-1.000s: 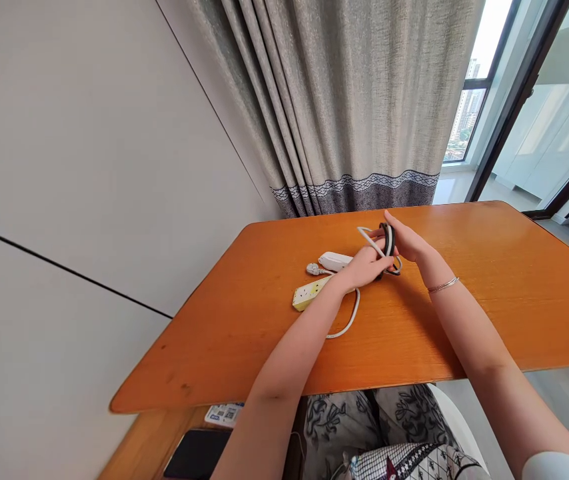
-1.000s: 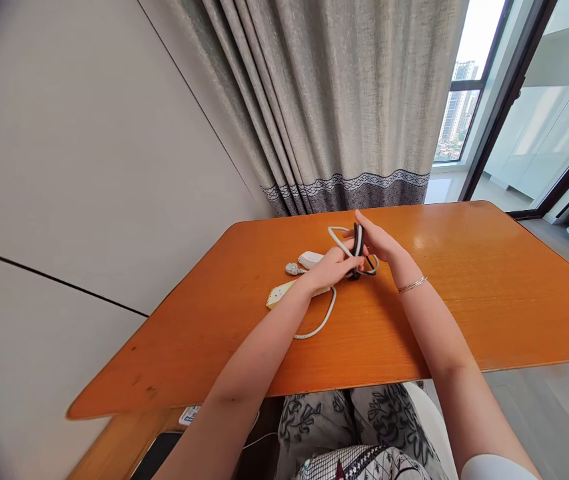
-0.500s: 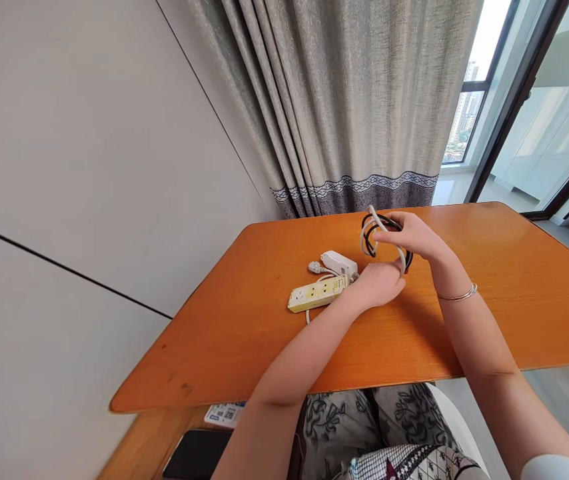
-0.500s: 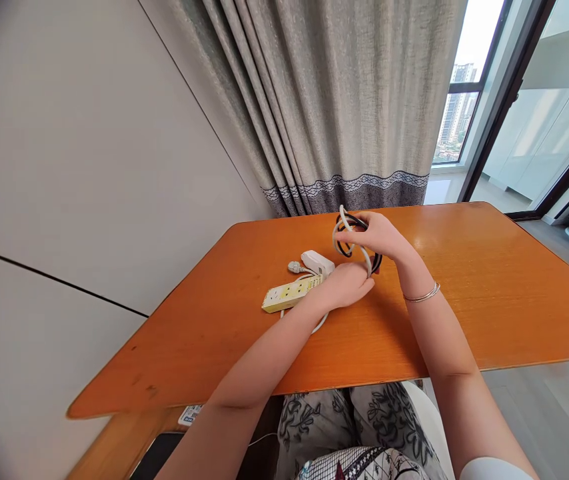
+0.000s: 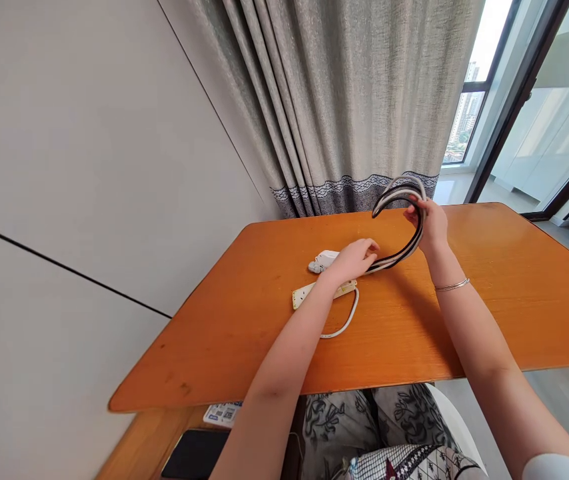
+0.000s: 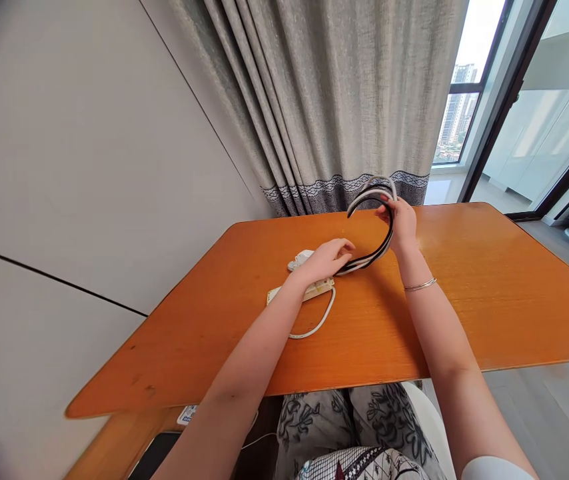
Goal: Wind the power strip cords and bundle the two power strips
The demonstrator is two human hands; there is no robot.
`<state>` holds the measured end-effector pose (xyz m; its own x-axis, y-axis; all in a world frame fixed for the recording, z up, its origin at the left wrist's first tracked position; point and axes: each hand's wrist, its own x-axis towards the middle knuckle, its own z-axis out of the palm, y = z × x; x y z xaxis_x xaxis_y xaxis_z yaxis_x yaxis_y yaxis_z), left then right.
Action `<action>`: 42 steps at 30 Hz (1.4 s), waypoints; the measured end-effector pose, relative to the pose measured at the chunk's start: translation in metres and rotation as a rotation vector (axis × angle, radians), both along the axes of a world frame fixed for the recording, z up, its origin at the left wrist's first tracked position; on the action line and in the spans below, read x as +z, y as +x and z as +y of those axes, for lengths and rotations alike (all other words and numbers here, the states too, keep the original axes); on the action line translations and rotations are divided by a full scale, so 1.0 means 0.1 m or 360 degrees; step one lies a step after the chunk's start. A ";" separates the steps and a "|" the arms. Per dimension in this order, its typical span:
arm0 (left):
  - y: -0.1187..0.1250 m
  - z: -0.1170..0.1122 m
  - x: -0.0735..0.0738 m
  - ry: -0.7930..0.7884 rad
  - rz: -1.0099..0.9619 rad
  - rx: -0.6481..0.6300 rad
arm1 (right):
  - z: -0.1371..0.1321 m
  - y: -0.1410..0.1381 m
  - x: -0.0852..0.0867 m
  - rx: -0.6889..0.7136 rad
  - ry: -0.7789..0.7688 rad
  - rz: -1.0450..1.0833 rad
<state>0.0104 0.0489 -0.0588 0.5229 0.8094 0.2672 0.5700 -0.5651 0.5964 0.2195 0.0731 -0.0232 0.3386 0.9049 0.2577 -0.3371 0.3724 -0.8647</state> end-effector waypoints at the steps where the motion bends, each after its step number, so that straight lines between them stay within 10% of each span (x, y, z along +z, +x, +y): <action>1: -0.03 0.03 0.00 0.0002 -0.0008 0.0024 | 0.03 0.03 -0.03 -0.0069 0.0043 0.0079; 12: 0.05 0.12 -0.24 0.0093 0.0340 0.0049 | 0.16 0.14 -0.24 -0.0393 0.0302 0.0811; 19: 0.00 0.21 -0.27 0.0031 0.0150 0.0034 | 0.17 0.24 -0.31 -0.0485 -0.0128 0.1407; 31: -0.17 0.33 -0.11 -0.0391 -0.0396 0.0444 | 0.12 0.28 -0.23 -0.0033 -0.0474 0.0593; 42: -0.61 0.18 0.60 -0.0282 -0.1973 0.0801 | 0.18 0.54 -0.45 -0.0459 -0.0804 -0.0573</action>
